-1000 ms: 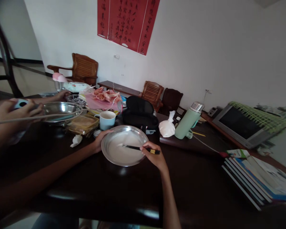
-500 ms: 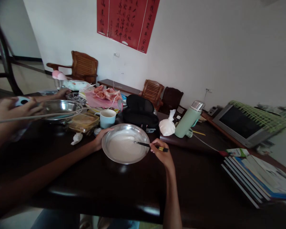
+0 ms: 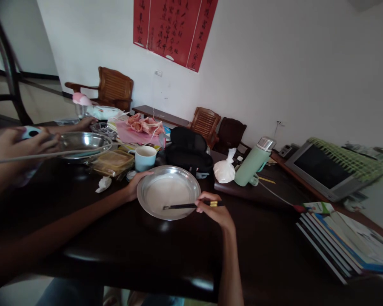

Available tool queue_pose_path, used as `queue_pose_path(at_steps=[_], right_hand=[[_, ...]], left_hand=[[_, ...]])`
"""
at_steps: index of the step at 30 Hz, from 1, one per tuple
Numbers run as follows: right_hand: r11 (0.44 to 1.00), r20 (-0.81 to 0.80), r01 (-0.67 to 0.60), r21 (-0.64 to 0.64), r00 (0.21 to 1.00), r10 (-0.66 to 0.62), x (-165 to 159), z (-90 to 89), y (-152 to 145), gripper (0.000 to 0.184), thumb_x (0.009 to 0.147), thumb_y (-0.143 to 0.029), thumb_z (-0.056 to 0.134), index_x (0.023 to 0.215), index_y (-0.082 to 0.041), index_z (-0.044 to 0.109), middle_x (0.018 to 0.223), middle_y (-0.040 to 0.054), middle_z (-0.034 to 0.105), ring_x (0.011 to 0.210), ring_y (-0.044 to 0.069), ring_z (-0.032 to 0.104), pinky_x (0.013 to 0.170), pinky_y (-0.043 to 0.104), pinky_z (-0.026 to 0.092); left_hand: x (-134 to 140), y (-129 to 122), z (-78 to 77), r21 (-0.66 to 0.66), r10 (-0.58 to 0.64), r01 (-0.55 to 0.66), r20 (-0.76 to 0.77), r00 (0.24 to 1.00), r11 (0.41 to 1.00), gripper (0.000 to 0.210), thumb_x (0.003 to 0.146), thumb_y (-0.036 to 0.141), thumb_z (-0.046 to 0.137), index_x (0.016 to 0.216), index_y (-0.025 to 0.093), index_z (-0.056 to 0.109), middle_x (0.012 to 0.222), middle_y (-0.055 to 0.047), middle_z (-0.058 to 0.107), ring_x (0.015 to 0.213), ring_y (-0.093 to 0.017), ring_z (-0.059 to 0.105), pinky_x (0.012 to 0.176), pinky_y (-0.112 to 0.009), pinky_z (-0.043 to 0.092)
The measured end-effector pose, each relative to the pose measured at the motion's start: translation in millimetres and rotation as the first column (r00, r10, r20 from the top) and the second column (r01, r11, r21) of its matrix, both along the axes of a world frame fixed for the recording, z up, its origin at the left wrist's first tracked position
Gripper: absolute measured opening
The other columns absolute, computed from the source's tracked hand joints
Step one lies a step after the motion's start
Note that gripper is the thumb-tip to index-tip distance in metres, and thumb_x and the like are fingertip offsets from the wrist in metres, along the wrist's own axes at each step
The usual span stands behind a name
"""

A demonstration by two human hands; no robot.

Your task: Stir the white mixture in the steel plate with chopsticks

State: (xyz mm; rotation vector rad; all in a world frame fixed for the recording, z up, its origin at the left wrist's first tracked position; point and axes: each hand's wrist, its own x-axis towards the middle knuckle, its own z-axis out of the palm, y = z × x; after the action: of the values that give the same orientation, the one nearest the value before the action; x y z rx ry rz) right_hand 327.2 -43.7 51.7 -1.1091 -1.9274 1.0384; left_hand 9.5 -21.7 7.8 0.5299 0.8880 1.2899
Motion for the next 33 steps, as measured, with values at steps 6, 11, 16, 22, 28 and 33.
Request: queue_pose_path(at_steps=[6, 11, 16, 22, 28, 33], right_hand=[[0.988, -0.045, 0.149, 0.041, 0.988, -0.147, 0.7, -0.2, 1.8, 0.038, 0.08, -0.059, 0.08, 0.073, -0.024, 0.066, 0.063, -0.0001, 0.071, 0.062, 0.021, 0.069, 0.063, 0.033, 0.056], [0.999, -0.04, -0.001, -0.044, 0.999, -0.001, -6.4, -3.1, 4.5, 0.036, 0.08, -0.058, 0.08, 0.074, -0.024, 0.069, 0.066, 0.0006, 0.073, 0.066, 0.021, 0.072, 0.067, 0.033, 0.058], [0.987, -0.084, 0.163, -0.003, 0.983, -0.163, -1.4, -2.3, 4.9, 0.038, 0.076, -0.059, 0.081, 0.071, -0.024, 0.067, 0.061, -0.0008, 0.07, 0.06, 0.02, 0.069, 0.061, 0.032, 0.056], [0.993, -0.036, 0.037, -0.112, 0.999, -0.041, -18.4, 15.9, 17.5, 0.04, 0.073, -0.061, 0.083, 0.072, -0.023, 0.069, 0.063, 0.0004, 0.074, 0.063, 0.02, 0.072, 0.066, 0.033, 0.059], [0.99, -0.018, 0.112, -0.089, 0.993, -0.115, -0.7, 20.6, 16.6, 0.04, 0.072, -0.059, 0.086, 0.073, -0.022, 0.07, 0.06, -0.0002, 0.073, 0.057, 0.018, 0.068, 0.059, 0.031, 0.057], [0.991, -0.054, 0.047, -0.129, 0.997, -0.054, -16.9, 17.1, 27.0, 0.036, 0.072, -0.056, 0.086, 0.071, -0.023, 0.071, 0.062, 0.0012, 0.075, 0.061, 0.019, 0.071, 0.063, 0.034, 0.06]], left_hand=[[3.4, -5.7, 9.1, -0.058, 0.038, -0.04, -0.036, 0.999, 0.997, 0.022, 0.091, 0.024, 0.061, 0.092, 0.011, 0.078, 0.069, -0.006, 0.075, 0.062, -0.022, 0.067, 0.07, -0.031, 0.053], [4.5, -7.8, 13.9, -0.039, 0.033, -0.034, -0.023, 0.999, 0.999, 0.023, 0.086, 0.022, 0.063, 0.1, 0.012, 0.078, 0.073, -0.006, 0.077, 0.066, -0.023, 0.069, 0.07, -0.03, 0.055], [1.0, -3.3, 7.2, -0.056, 0.02, -0.022, -0.042, 0.999, 0.998, 0.017, 0.08, 0.026, 0.07, 0.092, 0.016, 0.077, 0.068, -0.006, 0.075, 0.062, -0.023, 0.067, 0.066, -0.03, 0.054], [0.6, -2.6, 6.0, 0.002, 0.014, -0.014, -0.027, 1.0, 1.0, 0.024, 0.078, 0.024, 0.072, 0.099, 0.015, 0.077, 0.076, -0.005, 0.079, 0.069, -0.024, 0.071, 0.071, -0.03, 0.056], [4.0, -10.2, 14.5, -0.042, 0.047, -0.049, -0.05, 0.998, 0.998, 0.012, 0.085, 0.021, 0.067, 0.09, 0.016, 0.077, 0.067, -0.004, 0.074, 0.065, -0.022, 0.069, 0.068, -0.029, 0.054], [6.8, -11.6, 18.3, -0.03, 0.091, -0.092, -0.025, 0.996, 0.995, 0.014, 0.084, 0.016, 0.066, 0.093, 0.014, 0.077, 0.066, -0.003, 0.074, 0.062, -0.02, 0.066, 0.069, -0.028, 0.054]])
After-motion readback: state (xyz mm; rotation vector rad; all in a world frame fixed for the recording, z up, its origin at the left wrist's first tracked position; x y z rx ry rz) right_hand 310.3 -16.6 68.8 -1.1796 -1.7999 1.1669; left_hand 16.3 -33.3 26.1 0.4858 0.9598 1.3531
